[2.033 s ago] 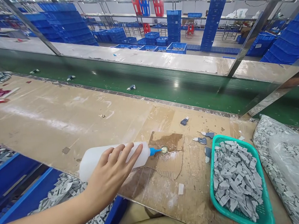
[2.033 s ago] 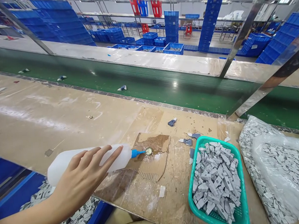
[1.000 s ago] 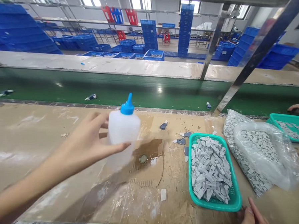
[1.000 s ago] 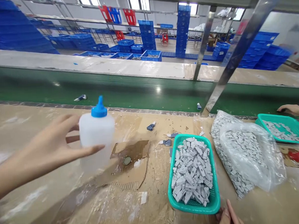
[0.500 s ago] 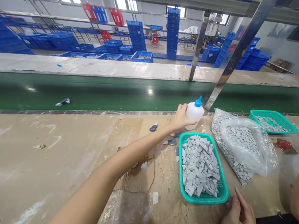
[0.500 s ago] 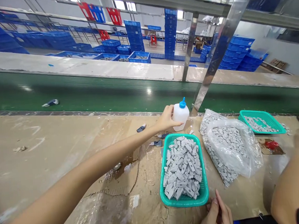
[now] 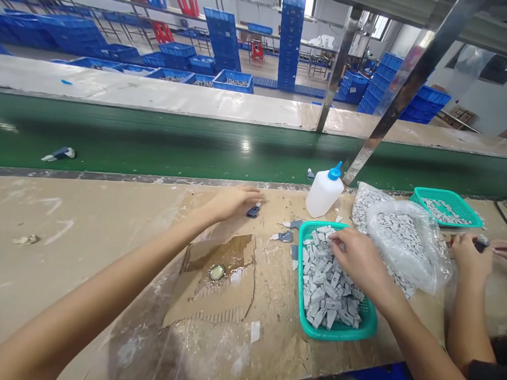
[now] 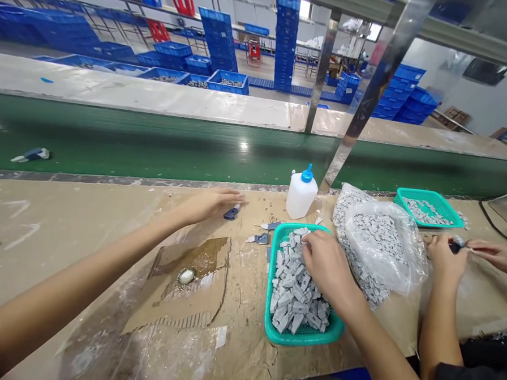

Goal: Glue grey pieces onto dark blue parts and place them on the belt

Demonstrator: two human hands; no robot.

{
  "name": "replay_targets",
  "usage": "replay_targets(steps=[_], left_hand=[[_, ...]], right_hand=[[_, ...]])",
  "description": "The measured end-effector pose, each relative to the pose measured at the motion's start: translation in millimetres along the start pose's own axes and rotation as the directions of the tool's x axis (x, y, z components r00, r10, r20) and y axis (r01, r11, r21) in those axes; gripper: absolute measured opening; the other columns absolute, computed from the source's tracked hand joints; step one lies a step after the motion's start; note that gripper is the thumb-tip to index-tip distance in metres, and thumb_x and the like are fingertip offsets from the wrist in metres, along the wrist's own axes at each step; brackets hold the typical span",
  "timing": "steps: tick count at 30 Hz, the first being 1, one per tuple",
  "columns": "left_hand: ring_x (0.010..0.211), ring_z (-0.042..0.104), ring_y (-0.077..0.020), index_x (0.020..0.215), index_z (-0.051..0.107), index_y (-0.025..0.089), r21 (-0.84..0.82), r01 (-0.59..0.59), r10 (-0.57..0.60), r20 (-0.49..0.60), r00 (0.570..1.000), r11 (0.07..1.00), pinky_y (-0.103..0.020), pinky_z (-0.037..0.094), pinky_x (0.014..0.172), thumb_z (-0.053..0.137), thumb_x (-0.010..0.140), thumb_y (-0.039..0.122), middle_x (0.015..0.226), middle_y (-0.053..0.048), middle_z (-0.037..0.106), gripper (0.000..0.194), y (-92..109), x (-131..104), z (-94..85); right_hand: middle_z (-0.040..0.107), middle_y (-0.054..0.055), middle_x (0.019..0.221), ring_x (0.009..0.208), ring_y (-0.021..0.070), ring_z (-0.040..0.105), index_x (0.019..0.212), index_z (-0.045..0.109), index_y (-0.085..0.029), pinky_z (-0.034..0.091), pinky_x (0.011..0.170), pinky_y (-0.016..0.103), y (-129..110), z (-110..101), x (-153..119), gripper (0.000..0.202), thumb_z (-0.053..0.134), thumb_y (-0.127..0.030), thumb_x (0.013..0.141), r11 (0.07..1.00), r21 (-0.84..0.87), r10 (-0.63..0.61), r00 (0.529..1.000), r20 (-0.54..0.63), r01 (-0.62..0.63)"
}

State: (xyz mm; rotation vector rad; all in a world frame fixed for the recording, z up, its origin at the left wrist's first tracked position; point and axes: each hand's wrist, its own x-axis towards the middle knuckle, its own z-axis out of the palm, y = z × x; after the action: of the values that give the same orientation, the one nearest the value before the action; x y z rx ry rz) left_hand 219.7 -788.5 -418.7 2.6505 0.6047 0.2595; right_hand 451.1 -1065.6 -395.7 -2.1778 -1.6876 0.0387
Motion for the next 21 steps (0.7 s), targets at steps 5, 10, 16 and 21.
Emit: replay_targets(steps=[5, 10, 16, 21], left_hand=[[0.119, 0.063, -0.0262, 0.114, 0.077, 0.026, -0.138, -0.059, 0.064, 0.033, 0.997, 0.989, -0.037, 0.050, 0.098, 0.049, 0.085, 0.011, 0.134, -0.009, 0.067, 0.043, -13, -15, 11.2], [0.101, 0.065, -0.0257, 0.088, 0.076, 0.019, -0.273, -0.008, -0.006, -0.050, 0.999, 0.962, -0.034, 0.051, 0.089, 0.062, 0.078, 0.017, 0.107, -0.011, 0.074, 0.017, -11, -9, 15.1], [0.091, 0.066, -0.0226, 0.101, 0.064, 0.015, -0.602, 0.061, -0.164, -0.118, 0.979, 0.796, -0.038, 0.051, 0.088, 0.054, 0.091, 0.034, 0.100, -0.012, 0.071, 0.024, 3, -26, 22.0], [0.087, 0.063, -0.0183, 0.116, 0.064, 0.016, -0.984, 0.116, -0.267, 0.149, 0.952, -0.133, -0.033, 0.049, 0.083, 0.070, 0.085, 0.030, 0.105, -0.013, 0.067, 0.034, 31, -66, 25.6]], right_hand=[[0.070, 0.007, 0.084, 0.078, 0.0212, 0.065, 0.077, 0.071, -0.020, 0.046, 0.067, 0.028, 0, 27, 32, 0.015, 0.067, -0.005, 0.076, 0.999, -0.047, 0.012, 0.995, 0.101, -0.007], [0.071, 0.010, 0.094, 0.091, 0.0243, 0.067, 0.089, 0.074, -0.019, 0.052, 0.080, 0.034, 3, 15, 30, 0.012, 0.062, -0.018, 0.087, 0.997, 0.073, -0.012, 0.995, 0.097, 0.005], [0.074, 0.009, 0.105, 0.092, 0.0222, 0.072, 0.116, 0.070, -0.022, 0.060, 0.085, 0.041, -26, -12, -5, 0.033, 0.063, -0.046, 0.094, 0.515, 0.839, 0.139, 0.983, 0.119, -0.174], [0.073, 0.006, 0.080, 0.063, 0.0177, 0.069, 0.125, 0.070, -0.025, 0.059, 0.059, 0.030, -77, -6, -40, 0.039, 0.072, -0.042, 0.089, 0.083, 0.897, 0.087, 0.900, 0.428, -0.435]])
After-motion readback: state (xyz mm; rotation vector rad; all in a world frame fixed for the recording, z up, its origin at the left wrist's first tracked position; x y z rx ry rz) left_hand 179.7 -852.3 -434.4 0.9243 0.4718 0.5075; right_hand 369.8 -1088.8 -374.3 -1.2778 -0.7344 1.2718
